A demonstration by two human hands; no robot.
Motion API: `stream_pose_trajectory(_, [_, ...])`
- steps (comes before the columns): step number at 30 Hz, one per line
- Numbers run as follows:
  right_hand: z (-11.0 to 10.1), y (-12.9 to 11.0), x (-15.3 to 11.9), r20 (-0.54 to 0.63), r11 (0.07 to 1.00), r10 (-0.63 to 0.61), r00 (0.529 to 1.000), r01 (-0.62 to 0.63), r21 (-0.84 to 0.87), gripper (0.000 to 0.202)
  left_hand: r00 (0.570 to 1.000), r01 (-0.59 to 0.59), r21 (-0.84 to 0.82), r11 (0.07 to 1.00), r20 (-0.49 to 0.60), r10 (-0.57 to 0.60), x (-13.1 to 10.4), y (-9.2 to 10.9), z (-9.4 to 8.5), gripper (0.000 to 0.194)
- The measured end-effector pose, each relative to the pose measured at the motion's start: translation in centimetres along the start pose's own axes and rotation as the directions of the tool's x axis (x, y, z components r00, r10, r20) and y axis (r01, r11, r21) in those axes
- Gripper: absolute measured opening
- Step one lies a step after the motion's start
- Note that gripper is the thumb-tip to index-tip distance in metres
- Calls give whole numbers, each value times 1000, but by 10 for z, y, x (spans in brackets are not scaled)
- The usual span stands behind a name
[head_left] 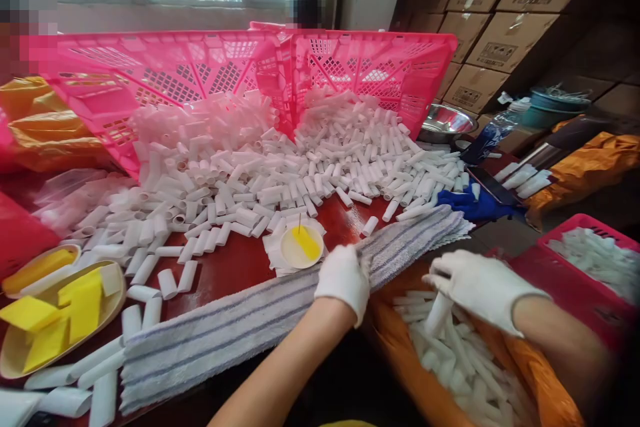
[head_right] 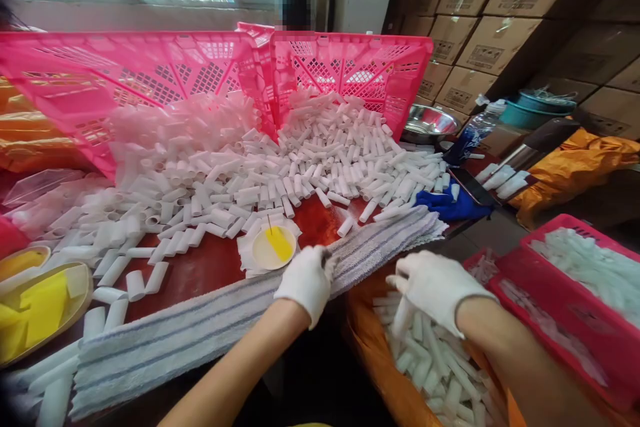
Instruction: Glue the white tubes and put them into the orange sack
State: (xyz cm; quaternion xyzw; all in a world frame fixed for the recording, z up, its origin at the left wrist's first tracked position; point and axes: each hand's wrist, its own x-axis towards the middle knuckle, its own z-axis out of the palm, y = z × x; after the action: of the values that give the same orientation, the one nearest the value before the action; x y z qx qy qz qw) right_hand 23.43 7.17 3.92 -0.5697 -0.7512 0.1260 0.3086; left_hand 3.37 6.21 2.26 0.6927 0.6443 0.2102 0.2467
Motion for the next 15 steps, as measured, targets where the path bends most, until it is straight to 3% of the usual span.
stream_pose_trajectory(2, [-9,16,28,10,991,33,999,-32,-133,16,998,-19,79,997,-58,24,28,8,3,33])
stream_pose_trajectory(4, [-5,27,62,118,872,56,991,9,-490,25,995,-36,156,987,-85,50,54,17,9,35])
stream_pose_trajectory(6, [8,37,94,268,756,46,962,142,-639,27,997,-45,235,971,-51,59,76,24,18,36])
stream_pose_trajectory(8, [23,47,117,391,715,38,920,248,-653,23,999,-43,270,962,9,43,89,29,26,35])
stream_pose_trajectory(11, [35,54,127,442,727,12,897,296,-620,22,999,-39,274,961,44,28,91,30,28,34])
stream_pose_trajectory(13, [34,49,122,380,786,-47,924,269,-556,22,999,-52,265,963,16,49,79,26,21,30])
stream_pose_trajectory(15, [32,38,109,228,918,-104,968,182,-353,26,993,-97,168,981,-43,105,55,16,10,28])
